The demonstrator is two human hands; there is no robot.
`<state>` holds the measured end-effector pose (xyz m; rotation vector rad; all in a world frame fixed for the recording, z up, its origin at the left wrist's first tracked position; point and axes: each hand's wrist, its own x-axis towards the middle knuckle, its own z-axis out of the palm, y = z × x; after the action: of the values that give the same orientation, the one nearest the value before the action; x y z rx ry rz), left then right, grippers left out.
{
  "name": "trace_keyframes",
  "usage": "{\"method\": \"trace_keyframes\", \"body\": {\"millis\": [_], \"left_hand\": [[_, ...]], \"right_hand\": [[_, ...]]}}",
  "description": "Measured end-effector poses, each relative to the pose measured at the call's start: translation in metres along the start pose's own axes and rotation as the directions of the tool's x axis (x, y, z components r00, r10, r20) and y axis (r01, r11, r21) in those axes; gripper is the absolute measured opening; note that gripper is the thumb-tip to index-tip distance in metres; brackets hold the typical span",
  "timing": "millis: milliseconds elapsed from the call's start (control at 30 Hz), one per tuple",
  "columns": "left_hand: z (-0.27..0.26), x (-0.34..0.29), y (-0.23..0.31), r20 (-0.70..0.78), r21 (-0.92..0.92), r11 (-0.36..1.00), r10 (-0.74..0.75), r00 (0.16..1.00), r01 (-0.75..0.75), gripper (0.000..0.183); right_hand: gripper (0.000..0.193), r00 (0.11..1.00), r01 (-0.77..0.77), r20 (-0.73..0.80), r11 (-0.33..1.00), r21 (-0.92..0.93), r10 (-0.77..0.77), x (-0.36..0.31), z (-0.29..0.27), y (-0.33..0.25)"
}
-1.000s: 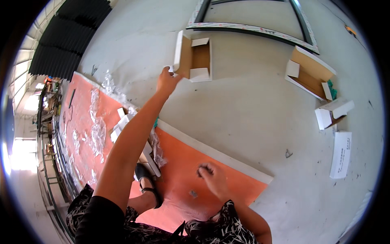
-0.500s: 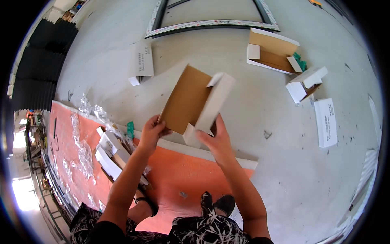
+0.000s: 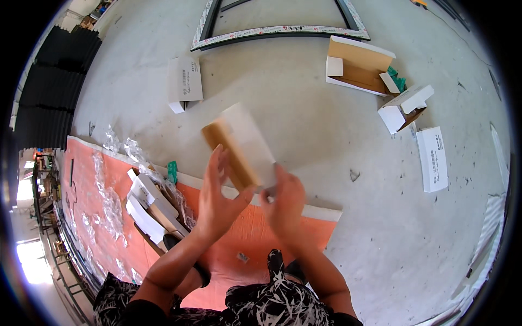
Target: The person picks up and unfolds several white cardboard boxes by hand on a workshop floor, setting them down after each is opened.
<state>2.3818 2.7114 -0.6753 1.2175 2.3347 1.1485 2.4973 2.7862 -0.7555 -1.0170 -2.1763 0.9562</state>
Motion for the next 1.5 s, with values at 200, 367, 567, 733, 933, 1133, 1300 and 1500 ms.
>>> {"method": "trace_keyframes", "body": {"millis": [200, 367, 567, 733, 933, 1133, 1300, 1500], "left_hand": [[-0.001, 0.021, -0.032, -0.003, -0.616, 0.681, -0.505, 0.863, 0.396, 0.052], [-0.01, 0.02, -0.02, 0.308, -0.649, 0.592, -0.371, 0.876, 0.478, 0.056], [0.002, 0.01, -0.008, 0.478, -0.65, 0.565, -0.214, 0.852, 0.507, 0.059], [0.009, 0.006, -0.002, 0.448, -0.365, 0.824, -0.253, 0.857, 0.434, 0.062], [0.027, -0.005, 0.029, 0.325, -0.147, 0.901, -0.345, 0.88, 0.408, 0.07], [0.04, 0.004, -0.003, -0.197, 0.386, 0.919, 0.0, 0.98, 0.077, 0.092], [0.036, 0.014, 0.003, 0.046, 0.21, 0.938, -0.293, 0.955, 0.277, 0.081], [0.018, 0.019, -0.015, 0.554, -0.372, 0.754, -0.287, 0.781, 0.541, 0.076]], "right_hand": [[0.054, 0.952, 0.24, 0.153, 0.956, 0.167, -0.266, -0.029, -0.004, -0.042], [0.062, 0.994, -0.097, 0.063, 0.976, 0.193, 0.086, 0.005, -0.033, -0.021], [0.07, 0.816, -0.566, 0.538, 0.474, 0.674, 0.211, 0.007, -0.026, -0.008], [0.058, 0.859, -0.509, 0.4, 0.452, 0.733, 0.318, -0.002, -0.02, -0.003], [0.036, 0.925, -0.366, 0.071, 0.822, 0.437, 0.374, 0.005, -0.018, 0.009], [0.029, 0.991, -0.059, -0.108, 0.975, 0.215, 0.083, -0.001, -0.03, -0.015], [0.027, 0.987, -0.163, 0.042, 0.961, 0.225, 0.158, 0.003, -0.034, 0.003], [0.029, 0.924, -0.382, 0.259, 0.73, 0.567, 0.282, 0.007, -0.048, 0.033]]}}
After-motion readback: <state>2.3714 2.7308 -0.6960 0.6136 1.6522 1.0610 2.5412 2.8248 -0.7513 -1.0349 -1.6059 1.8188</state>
